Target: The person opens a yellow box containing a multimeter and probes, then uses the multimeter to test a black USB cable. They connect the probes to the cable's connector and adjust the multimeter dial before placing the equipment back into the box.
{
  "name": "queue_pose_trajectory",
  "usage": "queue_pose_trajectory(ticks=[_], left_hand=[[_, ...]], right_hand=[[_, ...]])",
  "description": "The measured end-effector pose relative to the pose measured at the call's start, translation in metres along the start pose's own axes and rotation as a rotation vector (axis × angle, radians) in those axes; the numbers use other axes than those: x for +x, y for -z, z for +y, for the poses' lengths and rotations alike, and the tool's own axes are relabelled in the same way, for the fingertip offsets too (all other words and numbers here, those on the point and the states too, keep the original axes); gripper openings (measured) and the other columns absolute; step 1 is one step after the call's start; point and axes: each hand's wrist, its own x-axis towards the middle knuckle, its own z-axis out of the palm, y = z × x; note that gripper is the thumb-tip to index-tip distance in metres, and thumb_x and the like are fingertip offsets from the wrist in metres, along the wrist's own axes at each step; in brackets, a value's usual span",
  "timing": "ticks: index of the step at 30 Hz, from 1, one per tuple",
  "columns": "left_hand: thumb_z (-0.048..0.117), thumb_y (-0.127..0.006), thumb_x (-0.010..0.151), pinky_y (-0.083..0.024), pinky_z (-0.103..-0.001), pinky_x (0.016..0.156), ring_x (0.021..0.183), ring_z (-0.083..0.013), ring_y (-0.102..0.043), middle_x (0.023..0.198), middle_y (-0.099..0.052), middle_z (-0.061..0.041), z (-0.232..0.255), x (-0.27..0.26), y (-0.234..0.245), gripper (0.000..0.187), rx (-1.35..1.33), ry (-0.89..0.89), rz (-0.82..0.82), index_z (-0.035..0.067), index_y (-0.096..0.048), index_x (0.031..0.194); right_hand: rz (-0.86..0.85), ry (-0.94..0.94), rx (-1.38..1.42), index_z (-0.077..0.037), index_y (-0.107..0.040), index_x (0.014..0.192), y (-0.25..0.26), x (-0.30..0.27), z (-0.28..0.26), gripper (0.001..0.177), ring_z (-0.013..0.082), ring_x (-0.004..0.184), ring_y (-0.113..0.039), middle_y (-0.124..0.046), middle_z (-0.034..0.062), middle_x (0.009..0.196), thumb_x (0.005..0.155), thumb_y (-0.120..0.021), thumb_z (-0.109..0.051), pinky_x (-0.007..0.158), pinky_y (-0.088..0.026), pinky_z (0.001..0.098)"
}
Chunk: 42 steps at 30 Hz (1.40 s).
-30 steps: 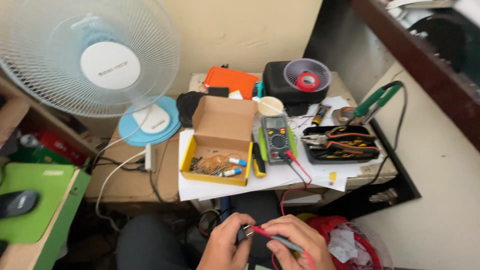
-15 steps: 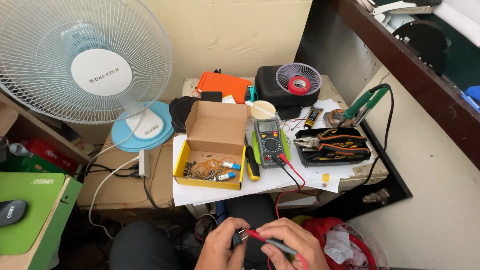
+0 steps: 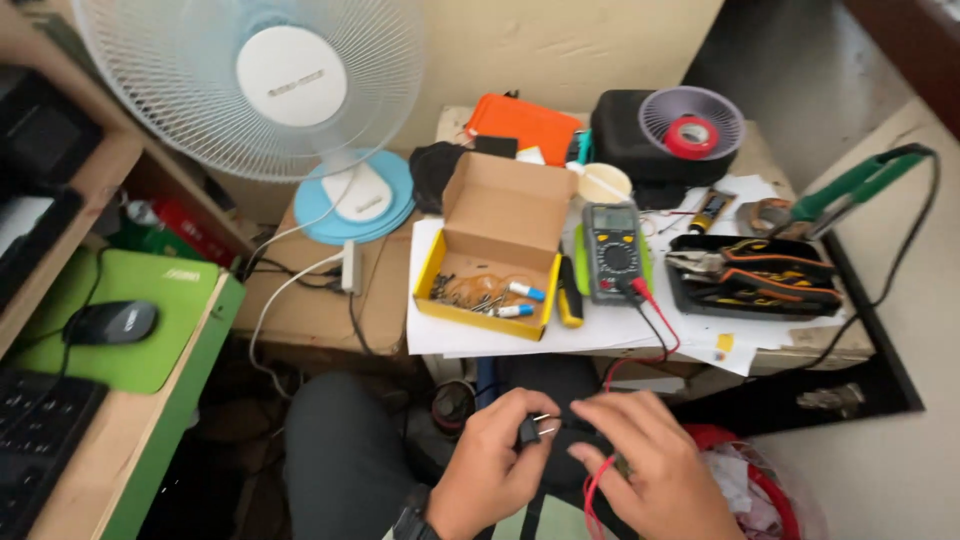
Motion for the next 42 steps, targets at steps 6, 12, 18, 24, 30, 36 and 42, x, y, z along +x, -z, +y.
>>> queue_pose_trajectory(ticks=[6, 12, 18, 24, 30, 36, 42], left_hand=[[0.027, -0.066, 0.116, -0.055, -0.04, 0.079, 0.089, -0.0218, -0.073, 0.126, -0.078, -0.011, 0.001, 0.001, 0.009, 0.048, -0.029, 0.218, -0.128, 0.011, -0.062, 0.161], [0.027, -0.068, 0.11, -0.059, -0.034, 0.085, 0.093, -0.0194, -0.078, 0.11, -0.081, -0.004, -0.031, -0.007, 0.005, 0.022, 0.088, 0.135, 0.28, 0.015, -0.079, 0.125], [0.015, -0.072, 0.112, -0.05, -0.033, 0.056, 0.065, -0.0176, -0.06, 0.087, -0.073, -0.014, -0.039, -0.008, 0.047, 0.02, -0.462, 0.515, 0.513, 0.003, -0.074, 0.128], [0.016, -0.07, 0.114, -0.049, -0.034, 0.065, 0.072, -0.0194, -0.057, 0.091, -0.067, -0.012, -0.053, -0.017, 0.05, 0.028, -0.473, 0.638, 0.555, 0.004, -0.07, 0.139], [0.025, -0.088, 0.096, -0.056, -0.029, 0.105, 0.111, -0.0129, -0.076, 0.114, -0.083, -0.001, -0.078, -0.029, 0.041, 0.039, -0.075, 0.695, 0.223, 0.019, -0.082, 0.135], [0.023, -0.068, 0.111, -0.056, -0.064, 0.114, 0.151, -0.0468, -0.059, 0.171, -0.057, -0.016, -0.082, -0.045, 0.017, 0.072, 0.251, 0.79, -0.28, 0.024, -0.037, 0.176], [0.008, -0.066, 0.103, -0.061, -0.049, 0.113, 0.137, -0.0406, -0.079, 0.152, -0.08, -0.018, -0.172, -0.073, 0.012, 0.064, 0.231, 0.769, 0.006, 0.019, -0.056, 0.164]], right_hand=[[-0.102, 0.033, -0.042, -0.012, -0.082, 0.125, 0.011, 0.004, 0.014, 0.022, 0.0273, 0.09, -0.072, -0.078, 0.0059, 0.097, 0.106, -0.075, -0.02, 0.081, -0.058, 0.0406], [-0.257, -0.128, -0.065, -0.016, -0.081, 0.124, 0.032, -0.016, 0.043, 0.025, 0.0274, 0.089, -0.076, -0.082, 0.0041, 0.096, 0.099, -0.077, -0.016, 0.083, -0.058, 0.0396], [-0.045, -0.893, 0.439, -0.012, -0.079, 0.149, 0.082, -0.075, 0.08, 0.044, 0.0221, 0.096, -0.091, -0.1, 0.012, 0.127, 0.109, -0.06, -0.009, 0.049, -0.076, 0.042], [0.452, -0.139, 0.964, -0.02, -0.069, 0.131, 0.127, -0.09, 0.096, 0.023, 0.0053, 0.064, -0.045, -0.059, -0.0055, 0.094, 0.129, -0.065, -0.042, 0.061, -0.036, 0.0252], [0.544, -0.251, 0.747, 0.001, -0.068, 0.123, 0.099, -0.069, 0.065, 0.041, 0.0094, 0.055, -0.036, -0.036, -0.0021, 0.064, 0.112, -0.073, -0.038, 0.058, -0.029, 0.0307], [0.484, -0.261, 0.674, 0.005, -0.071, 0.114, 0.087, -0.059, 0.056, 0.034, 0.0141, 0.058, -0.047, -0.045, 0.0042, 0.065, 0.116, -0.065, -0.028, 0.057, -0.036, 0.0293], [0.375, -0.485, 0.495, 0.007, -0.078, 0.114, 0.079, -0.059, 0.05, 0.027, 0.0181, 0.061, -0.054, -0.061, 0.0132, 0.07, 0.115, -0.064, -0.015, 0.056, -0.044, 0.0297]])
